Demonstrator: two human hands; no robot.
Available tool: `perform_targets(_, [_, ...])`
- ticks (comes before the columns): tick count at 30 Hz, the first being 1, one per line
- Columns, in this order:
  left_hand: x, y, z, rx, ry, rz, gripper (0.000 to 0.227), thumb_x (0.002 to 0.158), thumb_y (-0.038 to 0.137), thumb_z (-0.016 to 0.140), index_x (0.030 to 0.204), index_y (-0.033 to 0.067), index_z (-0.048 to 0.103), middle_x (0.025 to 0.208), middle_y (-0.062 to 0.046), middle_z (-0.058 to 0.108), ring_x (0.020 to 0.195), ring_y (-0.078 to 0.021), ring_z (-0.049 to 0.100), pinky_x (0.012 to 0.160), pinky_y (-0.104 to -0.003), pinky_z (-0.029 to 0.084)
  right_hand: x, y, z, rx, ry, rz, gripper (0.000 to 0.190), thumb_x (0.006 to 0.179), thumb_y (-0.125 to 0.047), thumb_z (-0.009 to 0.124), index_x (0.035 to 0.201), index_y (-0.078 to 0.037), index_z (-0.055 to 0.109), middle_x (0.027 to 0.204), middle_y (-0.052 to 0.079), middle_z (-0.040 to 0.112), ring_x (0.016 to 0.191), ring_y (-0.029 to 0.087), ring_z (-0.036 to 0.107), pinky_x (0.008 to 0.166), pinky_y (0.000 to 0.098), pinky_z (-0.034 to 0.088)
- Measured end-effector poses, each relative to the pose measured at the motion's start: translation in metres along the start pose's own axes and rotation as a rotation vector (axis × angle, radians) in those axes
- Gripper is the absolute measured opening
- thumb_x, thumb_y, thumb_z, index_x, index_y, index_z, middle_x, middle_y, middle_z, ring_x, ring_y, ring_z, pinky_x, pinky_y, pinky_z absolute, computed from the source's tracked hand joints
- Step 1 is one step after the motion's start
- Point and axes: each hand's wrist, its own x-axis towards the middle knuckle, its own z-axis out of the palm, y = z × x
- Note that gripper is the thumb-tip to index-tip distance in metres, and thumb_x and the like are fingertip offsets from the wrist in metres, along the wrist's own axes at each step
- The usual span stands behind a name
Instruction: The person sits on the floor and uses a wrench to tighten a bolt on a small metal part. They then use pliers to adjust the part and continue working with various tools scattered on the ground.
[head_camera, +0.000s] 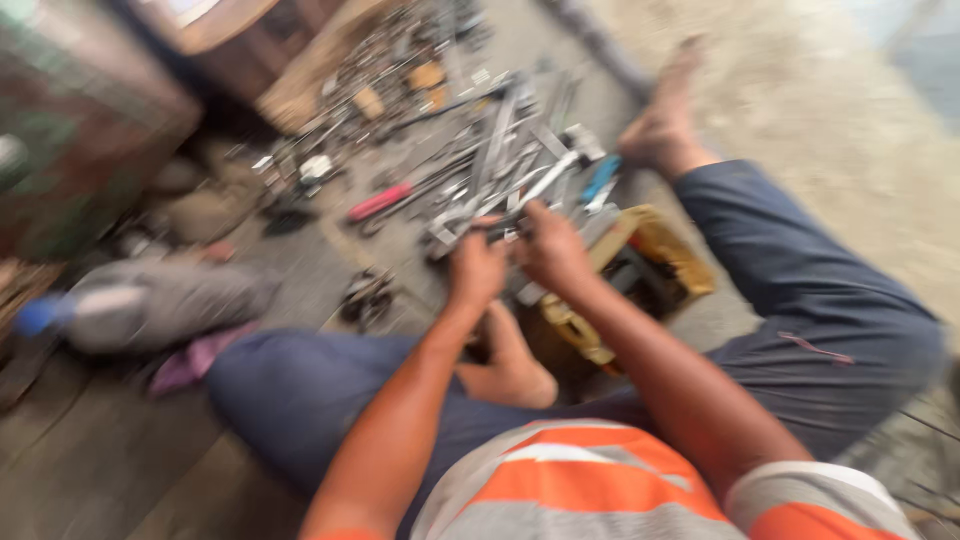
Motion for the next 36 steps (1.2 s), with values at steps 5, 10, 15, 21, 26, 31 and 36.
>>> perform_targets(5, [0.002,0.008,-0.016,0.132,-0.041,0.127,0.04,0.095,0.022,0.067,0.126,-0.0035,0.065,0.124,-0.027,0.069,0.117,-0.0417,0.065,0.1,-0.044,0.05,-0.004,0.001,0.006,-0.131,-0.017,-0.514,0.019,0.067,-0.01,0.071,0.085,-0.013,0.075,0.104,0.008,0.072,0.108,0.031,0.067,0.089,0.0445,0.056])
perform_targets(10, [-0.004,0.0,-0.017,0.341,-0.102,0.117,0.04,0.091,0.019,0.067,0.127,0.0023,0.062,0.111,-0.026,0.07,0.105,-0.0451,0.066,0.091,-0.049,0.052,-0.002,-0.02,0.015,-0.071,-0.056,0.064,0.021,0.089,-0.024,0.066,0.098,-0.005,0.066,0.086,0.021,0.069,0.083,0.043,0.068,0.076,0.0526,0.055])
perform_targets(15, [0.002,-0.011,-0.015,0.288,-0.092,0.193,0.04,0.089,0.015,0.065,0.127,0.0034,0.062,0.111,-0.026,0.07,0.104,-0.0451,0.067,0.091,-0.049,0.053,0.006,-0.029,0.0,0.048,-0.121,0.252,0.022,0.08,-0.023,0.07,0.092,-0.005,0.066,0.081,0.021,0.069,0.082,0.043,0.069,0.076,0.0521,0.054])
perform_targets(21, [0.004,-0.007,-0.018,0.269,-0.101,0.103,0.036,0.088,0.014,0.064,0.123,0.0054,0.063,0.109,-0.023,0.072,0.103,-0.0435,0.069,0.09,-0.048,0.054,0.005,-0.048,-0.003,0.169,-0.022,0.35,0.019,0.077,-0.017,0.069,0.091,-0.005,0.065,0.092,0.019,0.071,0.087,0.04,0.071,0.078,0.0509,0.055])
perform_targets(26, [0.008,-0.006,-0.02,0.278,-0.077,-0.057,0.036,0.091,0.02,0.065,0.125,0.0082,0.063,0.109,-0.021,0.073,0.101,-0.0411,0.071,0.088,-0.047,0.055,0.007,-0.046,-0.005,0.145,-0.102,0.307,0.023,0.085,-0.021,0.065,0.1,-0.004,0.063,0.093,0.024,0.071,0.092,0.043,0.069,0.084,0.0518,0.053])
perform_targets(31, [0.008,-0.01,-0.019,0.314,-0.089,0.027,0.036,0.091,0.023,0.066,0.125,0.0104,0.063,0.109,-0.021,0.073,0.102,-0.0408,0.071,0.088,-0.047,0.055,0.008,-0.043,-0.009,0.062,-0.22,0.263,0.03,0.098,-0.031,0.061,0.102,-0.003,0.068,0.093,0.025,0.071,0.092,0.043,0.069,0.086,0.0529,0.053])
perform_targets(36, [0.007,-0.021,-0.012,0.326,-0.142,0.027,0.04,0.09,0.021,0.065,0.129,0.0114,0.062,0.109,-0.02,0.073,0.105,-0.0401,0.07,0.09,-0.048,0.054,0.005,-0.042,-0.01,0.061,-0.267,0.314,0.024,0.09,-0.026,0.06,0.098,-0.005,0.07,0.086,0.02,0.073,0.085,0.039,0.073,0.082,0.0504,0.056])
